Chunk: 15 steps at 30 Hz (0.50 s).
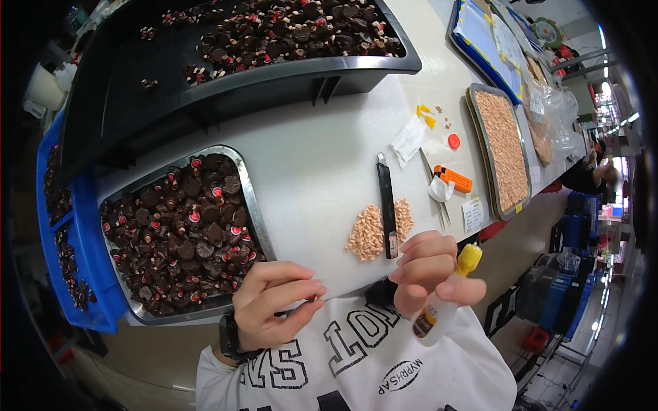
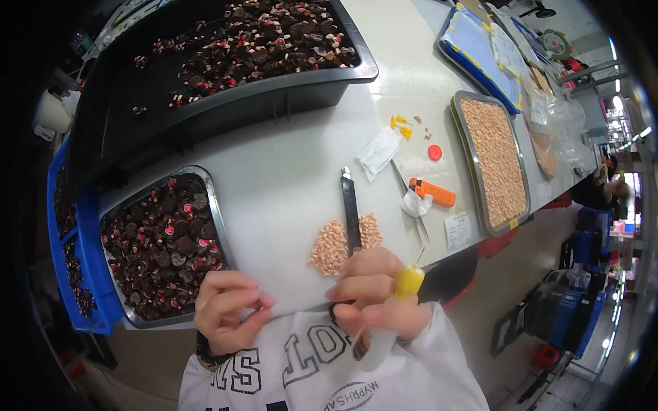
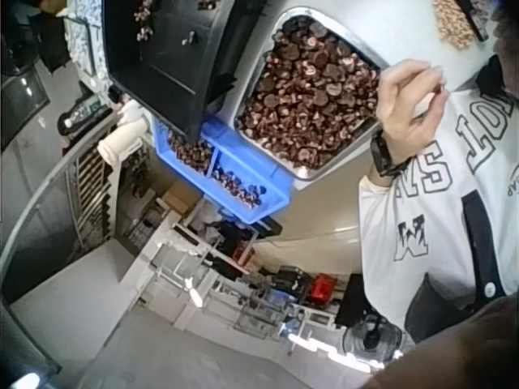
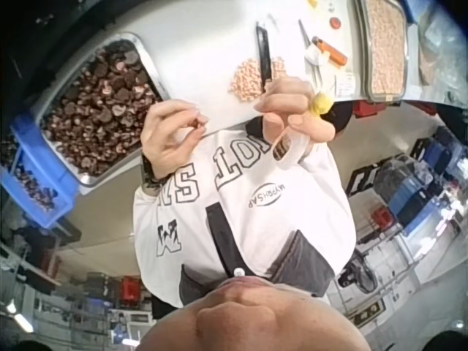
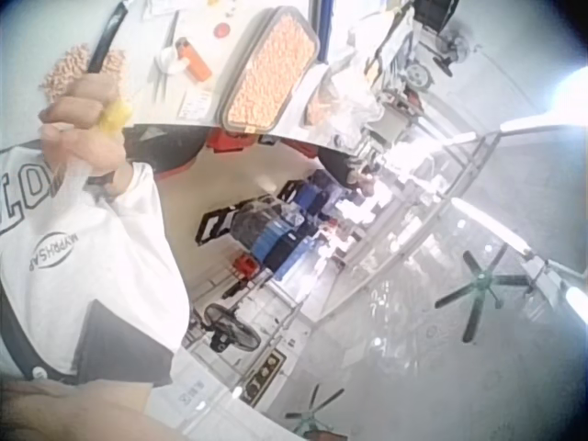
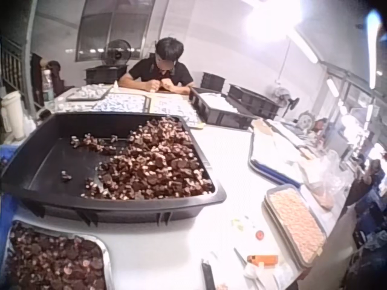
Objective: The recorder is decorating small heart-shaped jewelry components by picking up pink beads with a tool and placing them onto the charms.
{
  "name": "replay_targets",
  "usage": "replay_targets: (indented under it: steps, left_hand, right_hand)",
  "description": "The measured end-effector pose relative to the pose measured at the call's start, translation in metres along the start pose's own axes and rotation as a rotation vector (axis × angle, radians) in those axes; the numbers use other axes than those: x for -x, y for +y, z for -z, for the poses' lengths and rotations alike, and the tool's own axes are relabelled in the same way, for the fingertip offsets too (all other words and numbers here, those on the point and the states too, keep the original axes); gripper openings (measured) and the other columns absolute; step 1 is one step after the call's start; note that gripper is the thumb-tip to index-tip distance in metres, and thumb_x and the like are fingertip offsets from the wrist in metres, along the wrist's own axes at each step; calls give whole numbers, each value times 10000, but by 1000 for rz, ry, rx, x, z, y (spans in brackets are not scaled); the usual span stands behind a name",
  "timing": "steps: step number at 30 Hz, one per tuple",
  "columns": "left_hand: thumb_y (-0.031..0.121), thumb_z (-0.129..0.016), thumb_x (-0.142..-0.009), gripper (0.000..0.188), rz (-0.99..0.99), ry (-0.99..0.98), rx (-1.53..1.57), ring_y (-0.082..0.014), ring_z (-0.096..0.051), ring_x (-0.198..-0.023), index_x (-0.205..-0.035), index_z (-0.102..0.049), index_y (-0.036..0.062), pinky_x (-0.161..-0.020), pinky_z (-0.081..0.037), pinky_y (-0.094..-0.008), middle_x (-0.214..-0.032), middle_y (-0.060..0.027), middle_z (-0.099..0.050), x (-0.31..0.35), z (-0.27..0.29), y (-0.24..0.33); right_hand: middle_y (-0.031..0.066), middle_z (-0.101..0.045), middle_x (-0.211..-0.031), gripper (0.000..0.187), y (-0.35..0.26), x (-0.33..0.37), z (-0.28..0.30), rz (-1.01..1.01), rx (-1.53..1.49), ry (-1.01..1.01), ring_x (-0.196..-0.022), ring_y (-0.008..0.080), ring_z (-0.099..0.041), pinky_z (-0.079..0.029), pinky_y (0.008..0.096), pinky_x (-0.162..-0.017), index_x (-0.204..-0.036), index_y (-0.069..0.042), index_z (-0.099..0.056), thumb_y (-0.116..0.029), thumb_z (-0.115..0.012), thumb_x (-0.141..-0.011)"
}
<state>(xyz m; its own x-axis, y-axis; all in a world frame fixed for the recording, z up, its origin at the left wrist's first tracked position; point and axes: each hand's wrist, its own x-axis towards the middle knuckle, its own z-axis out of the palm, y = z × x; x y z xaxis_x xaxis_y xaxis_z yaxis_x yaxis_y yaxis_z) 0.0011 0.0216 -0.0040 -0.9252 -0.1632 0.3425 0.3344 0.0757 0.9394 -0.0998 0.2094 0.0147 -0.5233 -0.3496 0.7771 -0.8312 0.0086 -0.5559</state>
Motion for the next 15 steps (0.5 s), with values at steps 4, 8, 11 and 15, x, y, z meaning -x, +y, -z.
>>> replay_targets:
  steps: [4, 8, 11, 15]
  left_hand:
    - [-66, -749, -672, 357, 20, -10, -50, -185, -644, -759, -1002, -624, -15, -623, -549, -247, -969, -151, -592, 2, 7, 5]
    - [-21, -751, -685, 301, -197, -145, -52, -212, -653, -737, -962, -633, -5, -581, -540, -267, -940, -161, -633, -11, 11, 6]
    - [50, -778, -693, 299, -182, -165, 60, -194, -662, -790, -959, -645, 27, -606, -546, -270, -995, -132, -649, -5, 15, 17]
    - [49, -708, -769, 346, -200, -60, -181, -218, -651, -891, -1103, -620, 74, -704, -547, -266, -1098, -99, -619, 20, 61, 55]
  right_hand:
    - [90, -646, -790, 377, 1, 4, -3, 50, -25, -35, -671, 219, -578, -493, 346, -633, -1012, -121, -461, 16, -702, -757]
    - [80, -605, -735, 365, -3, 5, -10, 19, 96, 17, -622, 208, -509, -453, 335, -595, -1041, -119, -405, -67, -677, -804]
    - [81, -560, -691, 339, -4, 10, -9, 6, 57, 20, -593, 199, -458, -423, 325, -581, -1063, -110, -369, -220, -631, -879]
    - [91, -581, -703, 373, 2, 16, -4, 29, -207, -32, -589, 193, -467, -424, 336, -578, -1057, -109, -385, -395, -565, -900]
